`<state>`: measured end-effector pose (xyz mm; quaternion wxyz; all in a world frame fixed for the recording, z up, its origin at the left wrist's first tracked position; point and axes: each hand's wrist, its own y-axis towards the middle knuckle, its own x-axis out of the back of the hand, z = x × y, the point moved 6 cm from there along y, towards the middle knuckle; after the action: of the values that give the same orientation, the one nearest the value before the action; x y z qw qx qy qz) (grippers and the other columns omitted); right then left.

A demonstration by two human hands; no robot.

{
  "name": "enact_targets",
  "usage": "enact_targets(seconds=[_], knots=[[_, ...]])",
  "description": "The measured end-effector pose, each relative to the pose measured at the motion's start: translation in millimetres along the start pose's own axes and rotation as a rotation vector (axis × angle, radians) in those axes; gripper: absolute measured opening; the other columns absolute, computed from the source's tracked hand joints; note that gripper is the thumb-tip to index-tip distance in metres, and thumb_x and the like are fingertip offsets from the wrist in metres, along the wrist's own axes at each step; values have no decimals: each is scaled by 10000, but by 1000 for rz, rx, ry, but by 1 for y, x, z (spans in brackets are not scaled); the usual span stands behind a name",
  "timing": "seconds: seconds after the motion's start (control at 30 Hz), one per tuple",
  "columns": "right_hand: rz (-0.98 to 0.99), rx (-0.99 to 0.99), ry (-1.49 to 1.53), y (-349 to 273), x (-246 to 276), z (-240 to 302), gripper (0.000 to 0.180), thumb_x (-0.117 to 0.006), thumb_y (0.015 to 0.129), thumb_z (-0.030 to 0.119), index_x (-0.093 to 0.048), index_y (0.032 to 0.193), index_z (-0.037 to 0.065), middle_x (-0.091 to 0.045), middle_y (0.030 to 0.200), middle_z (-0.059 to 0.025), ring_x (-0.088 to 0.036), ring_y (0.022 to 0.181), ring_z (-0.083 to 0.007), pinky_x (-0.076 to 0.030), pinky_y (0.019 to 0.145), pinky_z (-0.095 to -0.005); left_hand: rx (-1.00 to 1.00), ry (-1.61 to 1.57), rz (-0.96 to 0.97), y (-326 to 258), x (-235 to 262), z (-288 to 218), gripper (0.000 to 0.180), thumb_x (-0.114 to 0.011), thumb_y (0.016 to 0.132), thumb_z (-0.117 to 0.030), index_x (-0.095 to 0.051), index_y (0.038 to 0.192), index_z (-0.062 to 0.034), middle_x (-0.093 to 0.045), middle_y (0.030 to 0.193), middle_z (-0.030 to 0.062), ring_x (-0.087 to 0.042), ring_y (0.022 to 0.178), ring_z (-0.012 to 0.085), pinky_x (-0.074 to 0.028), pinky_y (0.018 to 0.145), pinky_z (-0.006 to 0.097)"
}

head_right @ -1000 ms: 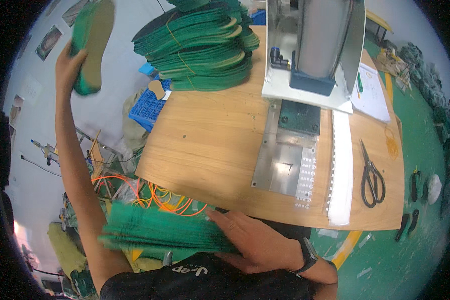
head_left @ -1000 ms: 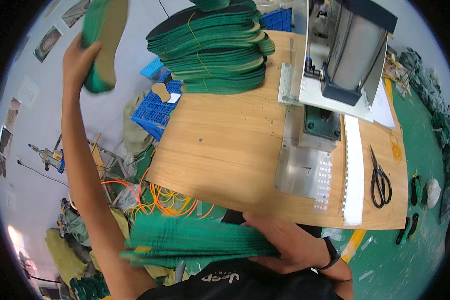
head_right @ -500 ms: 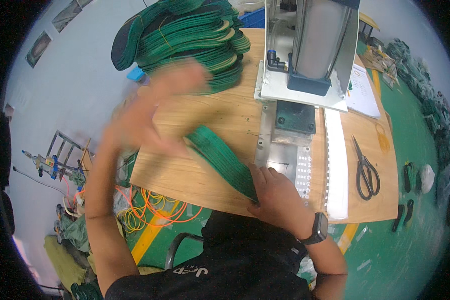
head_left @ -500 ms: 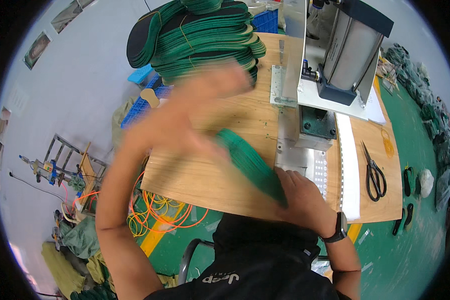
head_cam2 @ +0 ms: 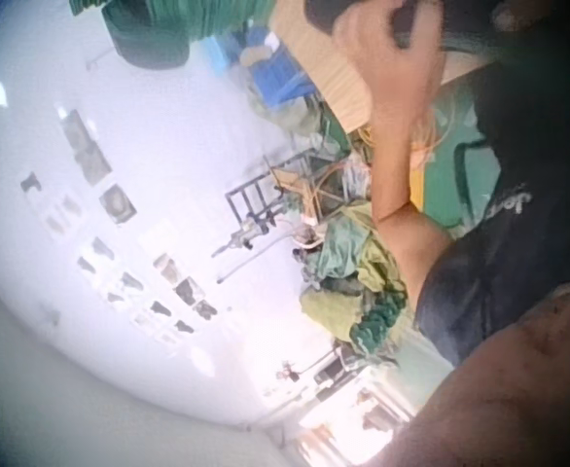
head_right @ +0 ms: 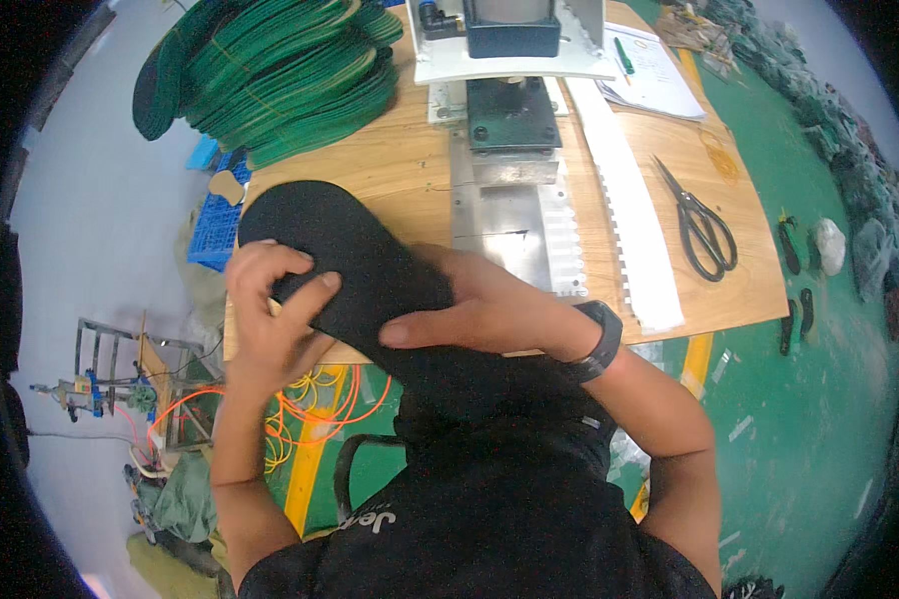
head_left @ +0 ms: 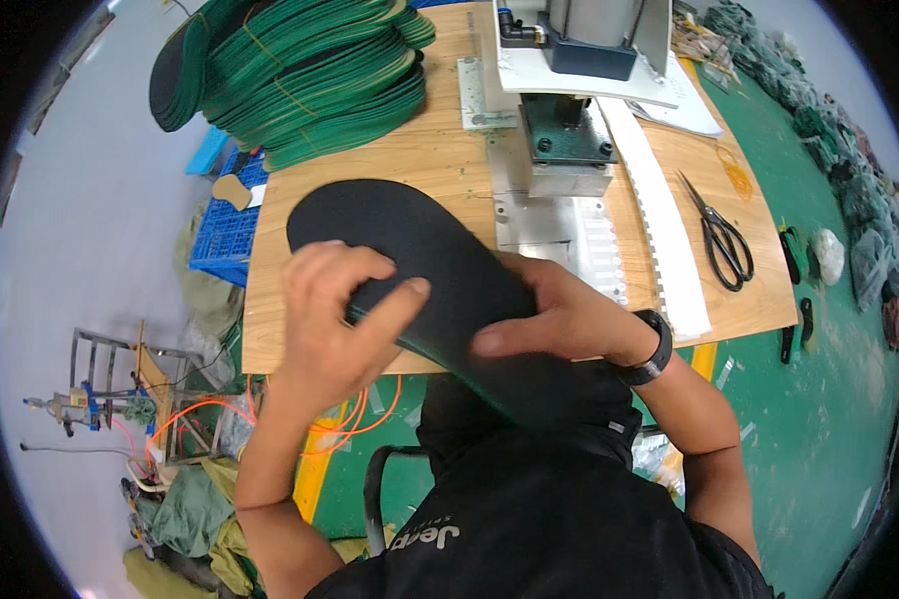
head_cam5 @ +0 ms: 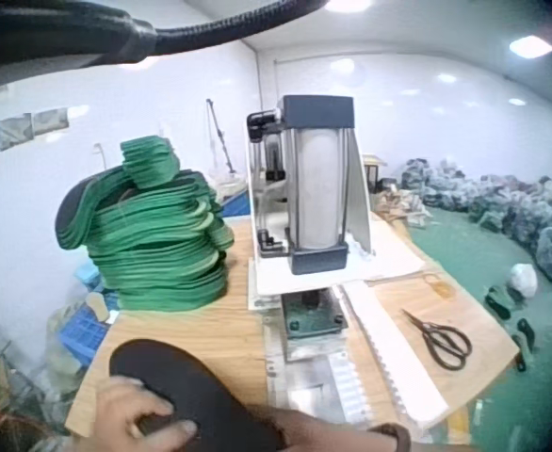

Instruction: The person places green shoe insoles into a press machine and applies labels from a strip using shears to cut the labels, then gathers and organizes the labeled insoles on the table.

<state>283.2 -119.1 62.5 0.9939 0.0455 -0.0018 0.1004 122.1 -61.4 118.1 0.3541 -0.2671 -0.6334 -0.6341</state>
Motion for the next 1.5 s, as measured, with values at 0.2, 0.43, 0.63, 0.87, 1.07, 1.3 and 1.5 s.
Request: enact_targets(seconds=[0.2,0.43,0.63,0.87,1.07,1.3,1.5], knots=[[55,239,-1160,4,6,16,726,-747,671,171,-414,1291,-7,-566,1045,-170,-553,947,-359,-458,824,-412,166,-112,43,-9,-3,31,816,-851,539,-320,-529,1259,-108,-449,1339,217,-469,1181,410,-373,984,486],[-222,205,-1022,-49,35,1,703,-740,736,303,-441,1277,-31,-536,1108,-195,-510,1049,-341,-430,881,-398,330,-435,361,-41,-50,49,599,-816,575,-197,-594,1106,-32,-637,1038,158,-602,957,348,-470,850,388],[-325,-32,-1059,-86,75,-25,716,-660,789,462,-458,1242,-54,-545,1112,-231,-530,1017,-377,-424,896,-411,418,-483,351,-48,-50,47,560,-815,588,-186,-604,1080,-20,-649,967,156,-635,850,331,-498,744,358],[-259,209,-1193,-58,21,20,785,-795,627,371,-480,1230,-20,-544,1149,-190,-519,1066,-357,-410,919,-422,269,-372,381,-29,-46,25,710,-844,555,-218,-568,1178,-19,-648,975,160,-636,889,314,-485,792,361],[-214,33,-1215,-36,35,-16,605,-782,649,284,-541,1119,-10,-556,908,-134,-538,896,-308,-443,768,-386,565,-1038,93,-80,-71,45,1085,-875,529,-240,-304,1413,23,-577,1169,172,-577,1075,275,-411,954,360],[-402,182,-1191,-57,43,0,596,-786,659,292,-544,1115,-4,-572,906,-145,-557,881,-310,-452,767,-381,762,-871,20,-103,-81,55,988,-822,562,-139,-332,1401,39,-488,1305,195,-490,1203,269,-367,1018,360],[-269,-97,-997,-63,48,-16,755,-813,631,294,-475,1235,-8,-546,1077,-167,-522,1013,-316,-431,871,-376,552,-583,-1,-77,-74,41,973,-822,551,-139,-358,1389,35,-528,1177,176,-522,1090,273,-402,956,369]])
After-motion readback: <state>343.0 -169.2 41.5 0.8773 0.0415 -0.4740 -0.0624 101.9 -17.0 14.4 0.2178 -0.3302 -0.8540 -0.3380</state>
